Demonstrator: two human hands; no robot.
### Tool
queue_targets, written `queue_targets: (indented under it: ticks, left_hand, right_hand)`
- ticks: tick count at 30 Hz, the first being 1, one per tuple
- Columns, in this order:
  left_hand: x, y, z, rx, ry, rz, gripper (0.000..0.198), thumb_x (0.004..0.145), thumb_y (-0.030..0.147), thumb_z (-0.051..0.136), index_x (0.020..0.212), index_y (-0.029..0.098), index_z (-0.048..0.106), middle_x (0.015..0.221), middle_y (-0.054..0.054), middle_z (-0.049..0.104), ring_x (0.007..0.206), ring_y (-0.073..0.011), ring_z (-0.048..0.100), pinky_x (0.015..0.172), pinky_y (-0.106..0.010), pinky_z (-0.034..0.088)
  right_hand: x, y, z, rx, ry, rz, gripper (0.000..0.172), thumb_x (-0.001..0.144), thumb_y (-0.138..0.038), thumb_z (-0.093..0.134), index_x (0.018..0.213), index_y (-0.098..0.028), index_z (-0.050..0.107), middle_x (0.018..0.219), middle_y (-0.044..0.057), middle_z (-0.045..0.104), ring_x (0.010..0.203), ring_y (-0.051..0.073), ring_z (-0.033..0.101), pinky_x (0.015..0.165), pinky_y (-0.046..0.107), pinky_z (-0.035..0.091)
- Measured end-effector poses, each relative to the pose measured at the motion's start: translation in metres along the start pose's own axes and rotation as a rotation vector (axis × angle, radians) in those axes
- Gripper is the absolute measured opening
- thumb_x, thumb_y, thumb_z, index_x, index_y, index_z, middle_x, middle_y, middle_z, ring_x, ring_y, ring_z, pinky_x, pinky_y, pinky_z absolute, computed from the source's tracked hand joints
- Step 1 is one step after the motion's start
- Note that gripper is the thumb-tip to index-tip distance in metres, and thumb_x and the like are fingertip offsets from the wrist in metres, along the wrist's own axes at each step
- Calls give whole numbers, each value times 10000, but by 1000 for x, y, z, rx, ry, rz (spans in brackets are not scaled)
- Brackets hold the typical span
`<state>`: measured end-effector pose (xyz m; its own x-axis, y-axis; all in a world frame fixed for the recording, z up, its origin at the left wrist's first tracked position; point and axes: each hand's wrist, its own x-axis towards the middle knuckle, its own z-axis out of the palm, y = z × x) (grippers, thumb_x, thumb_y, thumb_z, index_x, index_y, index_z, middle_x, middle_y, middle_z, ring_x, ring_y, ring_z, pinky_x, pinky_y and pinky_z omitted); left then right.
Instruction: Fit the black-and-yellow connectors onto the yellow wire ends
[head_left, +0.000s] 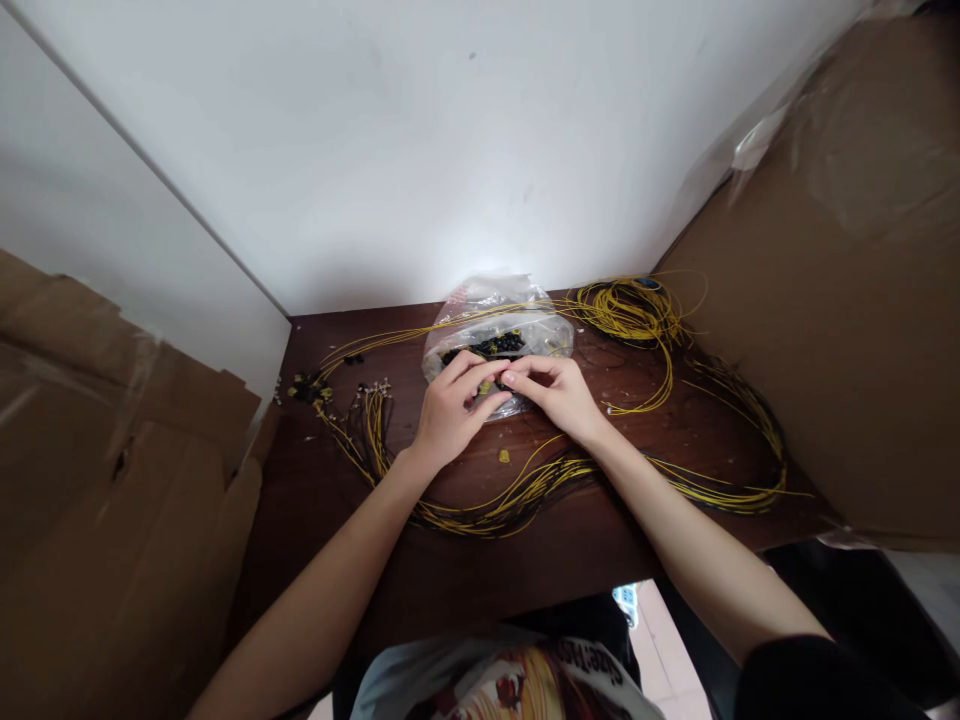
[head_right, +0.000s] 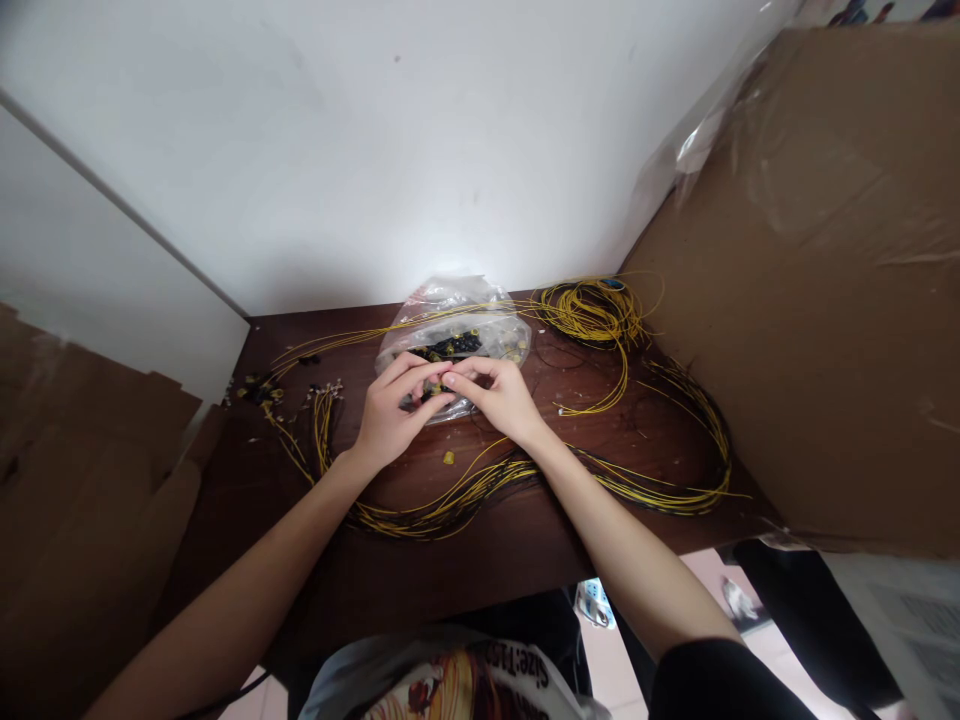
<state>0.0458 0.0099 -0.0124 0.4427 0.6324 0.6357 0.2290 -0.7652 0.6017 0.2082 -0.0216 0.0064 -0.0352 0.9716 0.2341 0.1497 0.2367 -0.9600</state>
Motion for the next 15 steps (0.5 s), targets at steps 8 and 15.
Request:
queue_targets:
  ticks: [8,15]
  left_hand:
    - [1,1,0,5,21,-8,223,772,233,660,985,182,623,847,-13,535,650,-92,467,581,-213,415]
    - [1,2,0,3,36,-4,210,764,239,668,959,180,620,829,-6,538,629,-89,466,594,-226,422]
  right_hand:
    - [-1,0,2,-46,-9,-2,237,735,-392,662,786,-164,705,740,32,693,694,145,609,686,275,471]
    - [-2,1,2,-77,-28,-29,269,750,-424,638,791,-165,700,739,33,685,692,148,603,678,281,471]
